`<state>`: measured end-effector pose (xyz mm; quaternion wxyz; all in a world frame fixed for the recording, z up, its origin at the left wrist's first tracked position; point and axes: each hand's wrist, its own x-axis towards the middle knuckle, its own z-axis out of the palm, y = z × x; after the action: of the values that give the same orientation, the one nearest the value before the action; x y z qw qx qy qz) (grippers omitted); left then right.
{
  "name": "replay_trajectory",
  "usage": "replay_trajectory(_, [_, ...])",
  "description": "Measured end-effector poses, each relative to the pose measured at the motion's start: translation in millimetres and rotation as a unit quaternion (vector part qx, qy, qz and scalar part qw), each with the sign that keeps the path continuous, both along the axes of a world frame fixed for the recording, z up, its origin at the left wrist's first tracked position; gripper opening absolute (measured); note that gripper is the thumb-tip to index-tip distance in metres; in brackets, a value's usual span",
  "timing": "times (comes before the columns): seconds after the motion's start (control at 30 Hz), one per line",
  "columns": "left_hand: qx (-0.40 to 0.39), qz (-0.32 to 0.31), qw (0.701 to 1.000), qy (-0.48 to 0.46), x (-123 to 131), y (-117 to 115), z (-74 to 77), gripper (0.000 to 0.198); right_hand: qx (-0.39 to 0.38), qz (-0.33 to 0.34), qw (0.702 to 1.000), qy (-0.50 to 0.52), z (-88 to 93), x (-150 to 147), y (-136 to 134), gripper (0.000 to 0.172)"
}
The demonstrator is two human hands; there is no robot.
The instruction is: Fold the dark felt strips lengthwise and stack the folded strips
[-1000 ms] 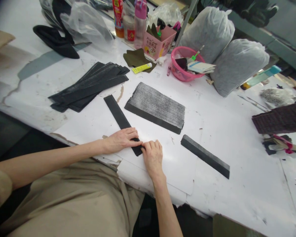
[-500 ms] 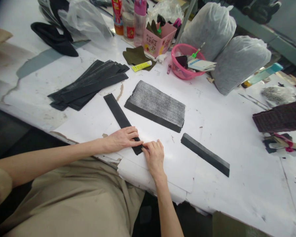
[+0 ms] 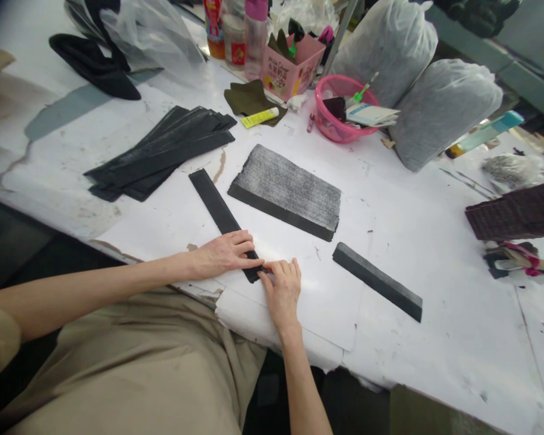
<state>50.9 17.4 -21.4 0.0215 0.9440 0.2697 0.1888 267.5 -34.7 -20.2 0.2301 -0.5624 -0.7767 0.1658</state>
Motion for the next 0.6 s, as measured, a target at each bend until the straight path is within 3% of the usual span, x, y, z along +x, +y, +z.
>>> replay_trajectory(0.6, [0.011,-0.010,1.000,0.011,0.1,-1.1,4.7,0.031,0.008,-0.012,1.000,0.007,1.1,-0.7,-3.9,0.010])
